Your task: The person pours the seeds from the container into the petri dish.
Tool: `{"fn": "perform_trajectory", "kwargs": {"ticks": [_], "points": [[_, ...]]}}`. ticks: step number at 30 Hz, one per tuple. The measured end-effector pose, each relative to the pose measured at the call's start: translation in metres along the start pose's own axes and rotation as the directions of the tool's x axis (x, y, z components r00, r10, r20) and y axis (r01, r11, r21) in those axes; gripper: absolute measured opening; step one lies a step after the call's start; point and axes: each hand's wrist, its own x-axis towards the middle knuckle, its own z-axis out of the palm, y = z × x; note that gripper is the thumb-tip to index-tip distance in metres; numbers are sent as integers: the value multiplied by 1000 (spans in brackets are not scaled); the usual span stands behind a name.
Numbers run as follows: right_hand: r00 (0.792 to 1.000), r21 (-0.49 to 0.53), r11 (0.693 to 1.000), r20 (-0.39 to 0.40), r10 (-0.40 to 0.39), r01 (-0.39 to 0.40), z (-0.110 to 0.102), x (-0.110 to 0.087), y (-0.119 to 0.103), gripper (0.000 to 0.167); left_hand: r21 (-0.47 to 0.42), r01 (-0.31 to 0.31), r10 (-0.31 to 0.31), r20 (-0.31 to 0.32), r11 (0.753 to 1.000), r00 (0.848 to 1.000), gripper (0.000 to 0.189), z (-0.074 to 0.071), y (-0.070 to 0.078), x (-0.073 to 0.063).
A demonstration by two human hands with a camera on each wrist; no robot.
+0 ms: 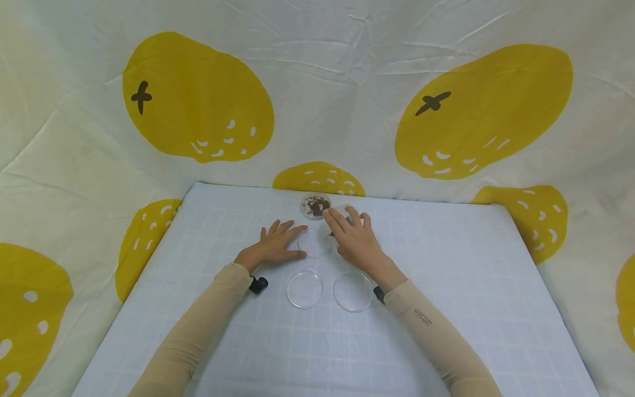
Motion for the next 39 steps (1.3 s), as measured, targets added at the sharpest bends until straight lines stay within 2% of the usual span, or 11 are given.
{"fn": "perform_trajectory", "kwargs": {"ticks": [24, 39], "points": [[999, -12, 1000, -21, -25, 25, 0, 3, -5, 92, -11, -31, 31, 5, 999, 1000, 83, 1, -5, 2], [999, -12, 999, -19, -40, 39, -2, 4, -7, 95, -8, -26, 26, 3, 1000, 1000, 84, 4, -7, 4]]}}
